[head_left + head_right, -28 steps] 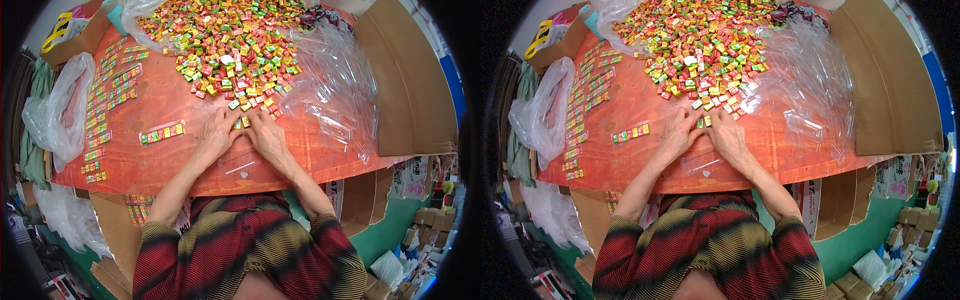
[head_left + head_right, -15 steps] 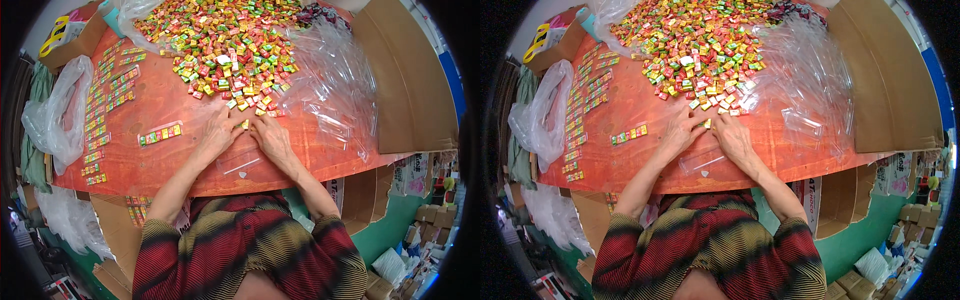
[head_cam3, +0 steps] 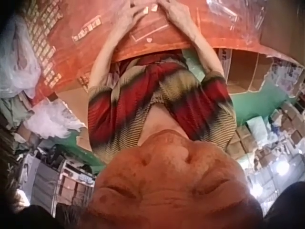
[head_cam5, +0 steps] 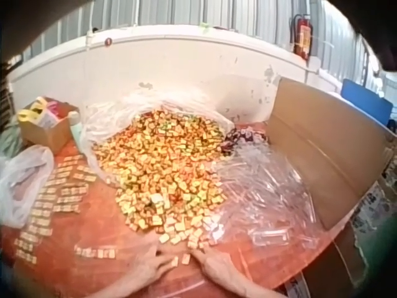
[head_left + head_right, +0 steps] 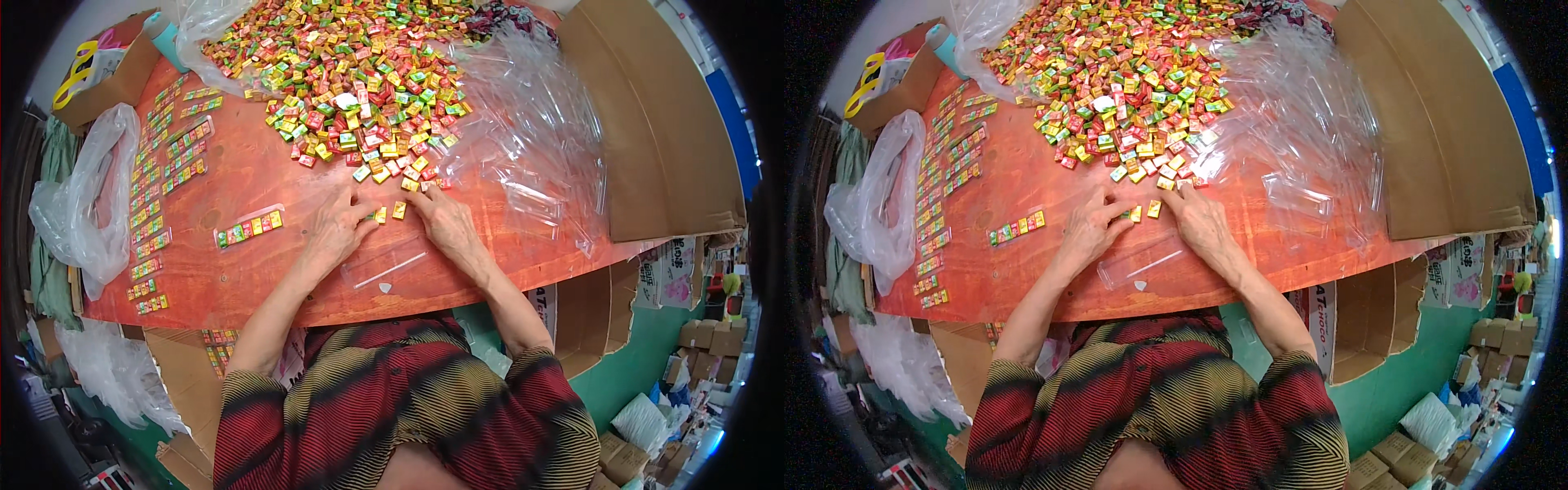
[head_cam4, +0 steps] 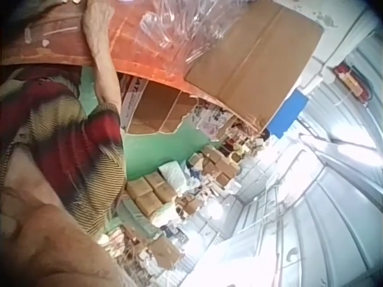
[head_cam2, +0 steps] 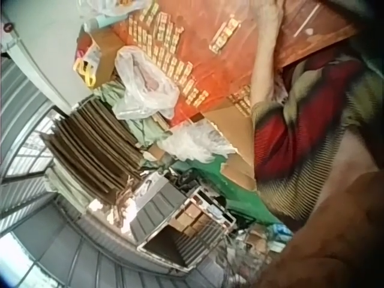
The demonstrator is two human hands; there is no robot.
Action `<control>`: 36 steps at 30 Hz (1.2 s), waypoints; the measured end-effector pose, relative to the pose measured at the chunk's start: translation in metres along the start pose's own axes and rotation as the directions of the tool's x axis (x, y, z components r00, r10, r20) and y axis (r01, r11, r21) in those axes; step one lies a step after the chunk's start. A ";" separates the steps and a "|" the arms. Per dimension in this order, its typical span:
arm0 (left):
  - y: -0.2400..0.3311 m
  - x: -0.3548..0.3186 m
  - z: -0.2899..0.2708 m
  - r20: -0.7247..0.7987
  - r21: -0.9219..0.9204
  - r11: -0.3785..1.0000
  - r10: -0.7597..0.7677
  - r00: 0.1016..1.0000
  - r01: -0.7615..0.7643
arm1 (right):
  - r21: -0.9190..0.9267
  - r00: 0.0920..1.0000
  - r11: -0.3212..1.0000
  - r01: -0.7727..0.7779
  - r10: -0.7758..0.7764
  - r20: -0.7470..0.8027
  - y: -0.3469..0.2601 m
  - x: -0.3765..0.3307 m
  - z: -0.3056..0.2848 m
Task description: Sorting small colorful packages and arranging them into lines on a table.
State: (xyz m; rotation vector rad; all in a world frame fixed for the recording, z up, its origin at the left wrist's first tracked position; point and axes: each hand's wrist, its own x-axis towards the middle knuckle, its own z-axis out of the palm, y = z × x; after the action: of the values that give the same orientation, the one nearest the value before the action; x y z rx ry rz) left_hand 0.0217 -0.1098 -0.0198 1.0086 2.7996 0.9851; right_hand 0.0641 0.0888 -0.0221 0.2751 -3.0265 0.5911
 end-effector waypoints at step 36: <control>-0.005 -0.006 -0.005 -0.066 0.040 0.995 -0.092 0.994 0.095 | 0.129 0.972 0.986 -0.108 0.132 -0.195 -0.034 0.012 0.001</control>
State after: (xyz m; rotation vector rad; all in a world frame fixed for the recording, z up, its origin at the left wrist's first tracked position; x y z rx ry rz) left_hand 0.0227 -0.1195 -0.0196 0.8561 2.9013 0.9681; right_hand 0.0582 0.0553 -0.0099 0.0321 -2.8306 0.7580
